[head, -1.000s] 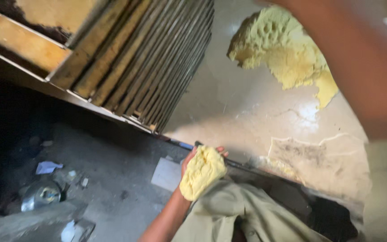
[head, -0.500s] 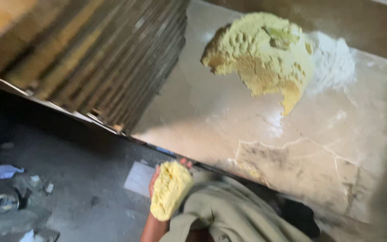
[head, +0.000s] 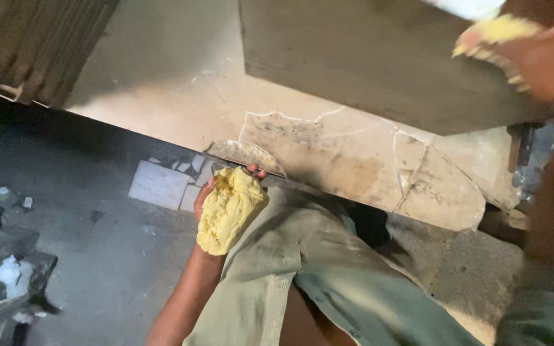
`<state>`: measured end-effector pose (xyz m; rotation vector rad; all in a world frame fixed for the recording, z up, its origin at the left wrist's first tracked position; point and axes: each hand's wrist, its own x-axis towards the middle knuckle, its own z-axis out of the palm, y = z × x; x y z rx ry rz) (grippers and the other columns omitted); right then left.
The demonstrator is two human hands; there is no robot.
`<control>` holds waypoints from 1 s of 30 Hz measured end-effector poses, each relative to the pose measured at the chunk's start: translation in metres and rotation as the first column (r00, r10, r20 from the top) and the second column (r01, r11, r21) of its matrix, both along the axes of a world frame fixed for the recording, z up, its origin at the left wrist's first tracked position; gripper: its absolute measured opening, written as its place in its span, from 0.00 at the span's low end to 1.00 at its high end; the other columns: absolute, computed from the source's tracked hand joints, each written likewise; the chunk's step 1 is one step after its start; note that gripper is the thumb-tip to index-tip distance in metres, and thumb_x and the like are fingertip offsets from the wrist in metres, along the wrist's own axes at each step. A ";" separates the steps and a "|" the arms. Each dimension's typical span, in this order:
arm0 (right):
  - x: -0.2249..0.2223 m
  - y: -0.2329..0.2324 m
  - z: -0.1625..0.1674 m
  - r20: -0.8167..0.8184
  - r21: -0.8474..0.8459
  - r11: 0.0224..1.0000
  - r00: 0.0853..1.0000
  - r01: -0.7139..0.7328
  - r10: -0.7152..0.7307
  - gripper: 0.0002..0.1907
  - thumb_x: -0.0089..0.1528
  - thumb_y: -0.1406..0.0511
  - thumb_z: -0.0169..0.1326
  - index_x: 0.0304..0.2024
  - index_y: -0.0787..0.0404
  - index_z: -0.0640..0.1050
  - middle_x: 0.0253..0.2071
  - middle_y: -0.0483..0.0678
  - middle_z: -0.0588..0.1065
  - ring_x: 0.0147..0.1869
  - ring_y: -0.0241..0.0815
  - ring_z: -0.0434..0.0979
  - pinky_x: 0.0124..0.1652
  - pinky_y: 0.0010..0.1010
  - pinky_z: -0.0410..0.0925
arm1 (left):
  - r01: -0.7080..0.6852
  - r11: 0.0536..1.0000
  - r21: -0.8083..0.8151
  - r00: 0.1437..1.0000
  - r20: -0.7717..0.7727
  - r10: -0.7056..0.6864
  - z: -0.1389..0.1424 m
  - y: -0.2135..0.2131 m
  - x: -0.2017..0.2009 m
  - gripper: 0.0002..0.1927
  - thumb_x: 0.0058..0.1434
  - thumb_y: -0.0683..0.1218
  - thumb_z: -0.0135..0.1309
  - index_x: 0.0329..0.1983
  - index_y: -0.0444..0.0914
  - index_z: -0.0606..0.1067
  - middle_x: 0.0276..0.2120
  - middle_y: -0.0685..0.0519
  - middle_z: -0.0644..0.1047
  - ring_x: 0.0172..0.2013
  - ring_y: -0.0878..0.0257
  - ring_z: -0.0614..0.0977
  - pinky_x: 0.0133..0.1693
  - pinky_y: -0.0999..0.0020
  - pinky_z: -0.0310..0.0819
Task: The person repeatedly scoops dough from a large mass on a worktable and pipes small, swirled portions onto metal baking trays using a handheld piping tool. Completed trays are stacked on a nearby rack.
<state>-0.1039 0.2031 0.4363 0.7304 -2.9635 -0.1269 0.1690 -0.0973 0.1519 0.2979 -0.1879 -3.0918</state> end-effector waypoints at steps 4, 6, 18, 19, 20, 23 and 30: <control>0.026 0.037 -0.144 0.290 0.048 0.950 0.906 0.308 -0.308 0.32 0.56 0.47 0.67 0.56 0.55 0.75 0.46 0.54 0.77 0.51 0.54 0.73 0.59 0.53 0.62 | 0.051 0.999 -0.019 0.999 0.011 -0.050 0.027 0.035 0.002 0.32 0.70 0.56 0.43 0.64 0.26 0.70 0.66 0.33 0.69 0.67 0.34 0.68 0.62 0.43 0.69; 0.071 0.050 -0.234 0.141 -0.137 0.990 0.990 0.028 -0.008 0.36 0.53 0.58 0.66 0.63 0.59 0.70 0.60 0.64 0.68 0.61 0.61 0.69 0.54 0.60 0.62 | 0.038 0.999 -0.010 0.999 0.022 -0.038 0.035 0.041 0.001 0.30 0.72 0.56 0.42 0.64 0.28 0.70 0.67 0.31 0.69 0.68 0.34 0.68 0.64 0.43 0.69; 0.106 0.028 -0.382 0.824 -0.304 0.947 0.527 0.105 0.206 0.18 0.60 0.65 0.55 0.53 0.59 0.76 0.48 0.58 0.78 0.53 0.60 0.78 0.49 0.46 0.71 | 0.320 0.940 0.121 0.928 0.160 -0.337 -0.057 0.023 -0.098 0.31 0.73 0.59 0.43 0.63 0.27 0.70 0.64 0.34 0.71 0.66 0.39 0.72 0.63 0.48 0.72; 0.090 0.022 -0.371 0.843 -0.286 0.945 0.510 0.158 0.170 0.21 0.59 0.67 0.54 0.56 0.58 0.76 0.49 0.59 0.78 0.53 0.61 0.78 0.49 0.46 0.71 | 0.349 0.916 0.199 0.914 0.144 -0.379 -0.068 0.020 -0.110 0.30 0.73 0.58 0.44 0.62 0.27 0.71 0.63 0.34 0.72 0.64 0.39 0.73 0.62 0.47 0.73; 0.070 0.012 -0.361 0.793 -0.366 0.919 0.566 0.146 0.226 0.22 0.60 0.67 0.54 0.57 0.58 0.75 0.51 0.58 0.78 0.55 0.60 0.78 0.51 0.46 0.71 | 0.390 0.899 0.200 0.888 0.176 -0.424 -0.080 0.017 -0.124 0.27 0.72 0.56 0.46 0.61 0.29 0.71 0.61 0.36 0.73 0.63 0.42 0.75 0.62 0.49 0.74; 0.022 -0.036 -0.340 0.713 -0.471 0.878 0.622 0.085 0.323 0.25 0.60 0.66 0.54 0.61 0.58 0.74 0.54 0.58 0.78 0.57 0.59 0.78 0.53 0.45 0.70 | 0.467 0.844 0.266 0.800 0.280 -0.531 -0.112 0.013 -0.149 0.20 0.71 0.52 0.52 0.58 0.34 0.73 0.55 0.41 0.78 0.55 0.49 0.81 0.57 0.53 0.78; -0.061 -0.165 -0.347 0.884 -0.087 0.961 0.424 -0.263 0.196 0.31 0.54 0.63 0.61 0.60 0.59 0.72 0.47 0.60 0.77 0.51 0.62 0.77 0.48 0.49 0.70 | 0.545 0.758 0.358 0.665 0.367 -0.651 -0.153 0.005 -0.184 0.20 0.69 0.56 0.55 0.56 0.39 0.76 0.43 0.50 0.81 0.40 0.60 0.85 0.43 0.62 0.81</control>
